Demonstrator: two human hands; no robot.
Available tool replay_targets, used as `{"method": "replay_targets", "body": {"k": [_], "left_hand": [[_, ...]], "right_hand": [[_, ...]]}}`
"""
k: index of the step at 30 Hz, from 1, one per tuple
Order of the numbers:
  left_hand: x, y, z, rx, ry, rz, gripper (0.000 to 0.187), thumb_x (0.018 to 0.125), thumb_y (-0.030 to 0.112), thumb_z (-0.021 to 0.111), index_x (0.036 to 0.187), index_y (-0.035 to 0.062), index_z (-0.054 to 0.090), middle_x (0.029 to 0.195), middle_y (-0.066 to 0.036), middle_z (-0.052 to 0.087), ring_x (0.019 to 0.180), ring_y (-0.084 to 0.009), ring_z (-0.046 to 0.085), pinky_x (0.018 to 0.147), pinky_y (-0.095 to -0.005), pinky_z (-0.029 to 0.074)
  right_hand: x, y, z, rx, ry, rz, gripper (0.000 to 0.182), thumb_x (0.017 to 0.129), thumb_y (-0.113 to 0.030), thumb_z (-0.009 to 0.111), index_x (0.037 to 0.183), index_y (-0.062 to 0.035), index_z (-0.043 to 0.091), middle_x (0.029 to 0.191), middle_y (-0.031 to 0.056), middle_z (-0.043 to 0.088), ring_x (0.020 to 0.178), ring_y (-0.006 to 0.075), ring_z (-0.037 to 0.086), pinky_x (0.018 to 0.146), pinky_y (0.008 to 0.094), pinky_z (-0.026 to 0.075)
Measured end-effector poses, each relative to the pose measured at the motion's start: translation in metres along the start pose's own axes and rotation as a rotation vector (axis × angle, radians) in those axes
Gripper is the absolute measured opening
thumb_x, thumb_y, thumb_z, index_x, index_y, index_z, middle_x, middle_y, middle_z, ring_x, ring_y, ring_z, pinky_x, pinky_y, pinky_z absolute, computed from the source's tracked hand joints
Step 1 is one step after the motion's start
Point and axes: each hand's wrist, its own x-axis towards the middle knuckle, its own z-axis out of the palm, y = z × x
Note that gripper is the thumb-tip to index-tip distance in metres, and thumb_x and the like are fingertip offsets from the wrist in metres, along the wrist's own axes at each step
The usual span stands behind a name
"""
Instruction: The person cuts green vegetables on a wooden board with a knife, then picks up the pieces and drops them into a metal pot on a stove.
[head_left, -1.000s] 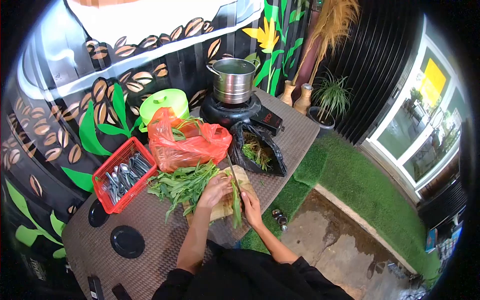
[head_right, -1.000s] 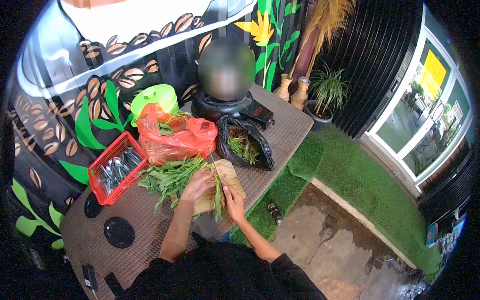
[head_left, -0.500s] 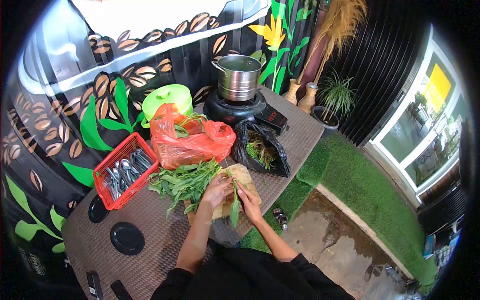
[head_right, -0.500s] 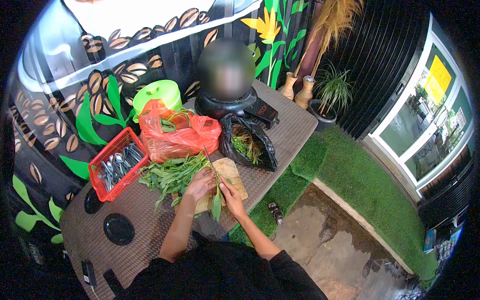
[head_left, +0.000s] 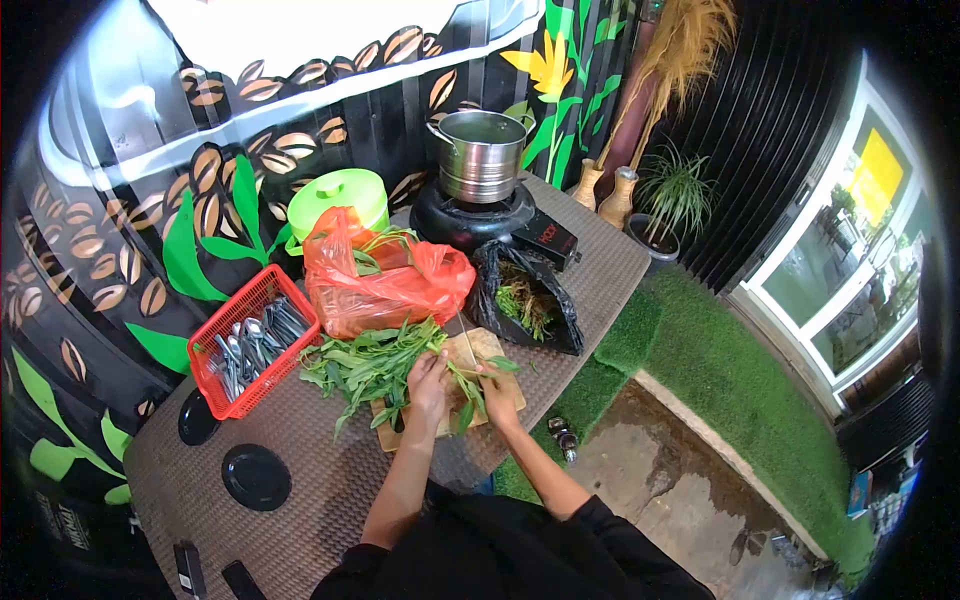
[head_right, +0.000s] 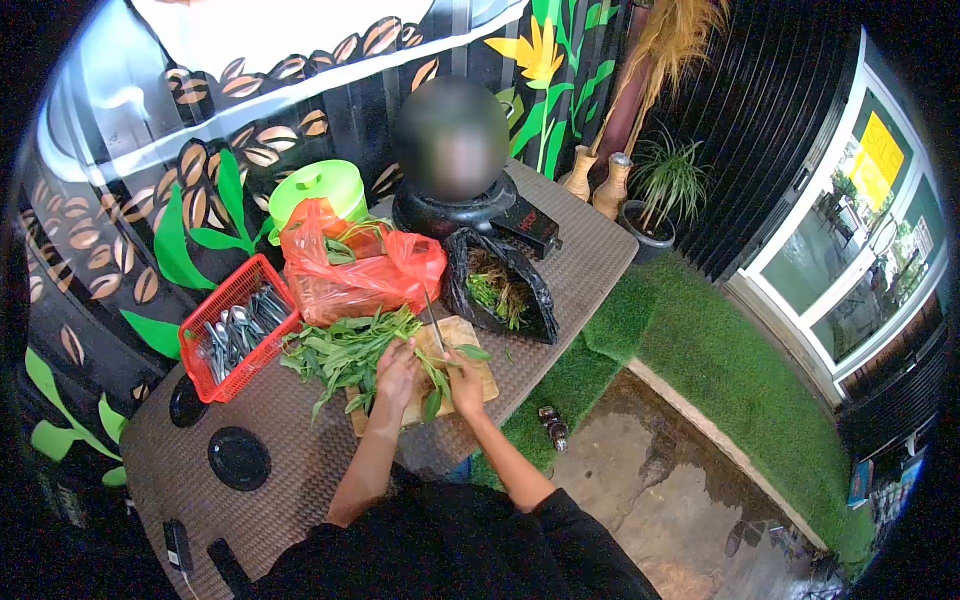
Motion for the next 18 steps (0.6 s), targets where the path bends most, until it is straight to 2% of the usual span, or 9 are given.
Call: {"method": "replay_targets", "body": {"k": [1,2,4,5,6,8,10,13,18], "left_hand": [[-0.002,0.005,0.002,0.066,0.051,0.01,0.023,0.085,0.009,0.064,0.104,0.0059,0.052,0.096,-0.003,0.06,0.081,-0.0109,0.056,0.069,-0.0237,0.045],[-0.005,0.01,0.004,0.132,0.103,0.02,0.022,0.085,0.011,0.064,0.103,0.0074,0.052,0.094,-0.003,0.061,0.078,-0.0102,0.056,0.069,-0.0234,0.044],[-0.011,0.017,0.008,0.176,0.109,0.021,0.021,0.085,0.012,0.064,0.102,0.0069,0.053,0.092,-0.002,0.061,0.076,-0.0098,0.056,0.067,-0.0226,0.044],[-0.013,0.02,0.011,0.217,0.115,0.021,0.02,0.085,0.013,0.065,0.101,0.0065,0.054,0.091,-0.002,0.061,0.074,-0.0094,0.056,0.065,-0.0219,0.044],[-0.013,0.017,0.01,0.216,0.114,0.021,0.02,0.085,0.013,0.065,0.101,0.0065,0.054,0.091,-0.002,0.061,0.074,-0.0094,0.056,0.065,-0.0219,0.044],[-0.011,0.013,0.008,0.206,0.081,0.036,0.021,0.084,0.016,0.067,0.098,0.0026,0.057,0.09,-0.004,0.062,0.073,-0.0091,0.057,0.059,-0.0208,0.044],[-0.012,0.011,0.01,0.198,0.041,0.023,0.023,0.084,0.016,0.067,0.099,0.0025,0.057,0.09,-0.004,0.062,0.073,-0.0087,0.056,0.058,-0.0204,0.043],[-0.015,0.012,0.017,0.212,0.0,0.026,0.023,0.082,0.015,0.069,0.098,0.0029,0.057,0.089,-0.003,0.061,0.072,-0.0082,0.056,0.056,-0.0205,0.044],[-0.017,0.015,0.033,0.26,0.035,-0.002,0.021,0.079,0.012,0.071,0.091,0.0053,0.056,0.084,-0.001,0.057,0.071,-0.0082,0.055,0.055,-0.0214,0.046]], "right_hand": [[0.001,-0.005,-0.005,0.04,-0.048,0.224,0.037,0.092,-0.033,0.054,0.104,0.0006,0.063,0.06,-0.0024,0.053,0.046,0.0062,0.042,0.042,0.0207,0.032],[0.005,-0.01,-0.012,0.042,-0.049,0.223,0.037,0.092,-0.033,0.054,0.104,0.0006,0.063,0.06,-0.0024,0.053,0.046,0.0062,0.042,0.042,0.0207,0.032],[0.012,-0.028,-0.022,0.096,-0.394,0.621,0.035,0.091,-0.037,0.053,0.083,-0.0043,0.06,0.055,0.002,0.051,0.045,0.0076,0.044,0.042,0.0236,0.035],[0.012,-0.038,-0.021,0.165,-0.407,0.678,0.035,0.091,-0.039,0.053,0.073,-0.0091,0.051,0.047,-0.0011,0.042,0.036,0.0085,0.036,0.034,0.0254,0.026],[0.015,-0.045,-0.024,0.163,-0.407,0.678,0.035,0.091,-0.039,0.053,0.073,-0.0091,0.051,0.047,-0.0011,0.042,0.036,0.0085,0.036,0.034,0.0254,0.026],[0.021,-0.054,-0.035,0.01,-0.542,0.606,0.035,0.094,-0.035,0.048,0.09,-0.003,0.061,0.05,0.0002,0.045,0.039,0.0068,0.039,0.037,0.0235,0.028],[0.025,-0.044,-0.044,-0.057,-0.547,0.568,0.035,0.094,-0.036,0.047,0.095,-0.0037,0.061,0.05,0.0003,0.045,0.04,0.0066,0.04,0.038,0.0231,0.029],[0.019,-0.047,-0.051,-0.097,-0.228,0.289,0.034,0.095,-0.033,0.045,0.099,-0.0027,0.059,0.05,-0.0001,0.044,0.041,0.0072,0.04,0.038,0.0231,0.029],[-0.007,-0.076,-0.06,0.094,-0.231,0.187,0.028,0.097,-0.028,0.041,0.106,-0.0042,0.053,0.051,0.0001,0.044,0.04,0.0078,0.038,0.038,0.0227,0.029]]}}
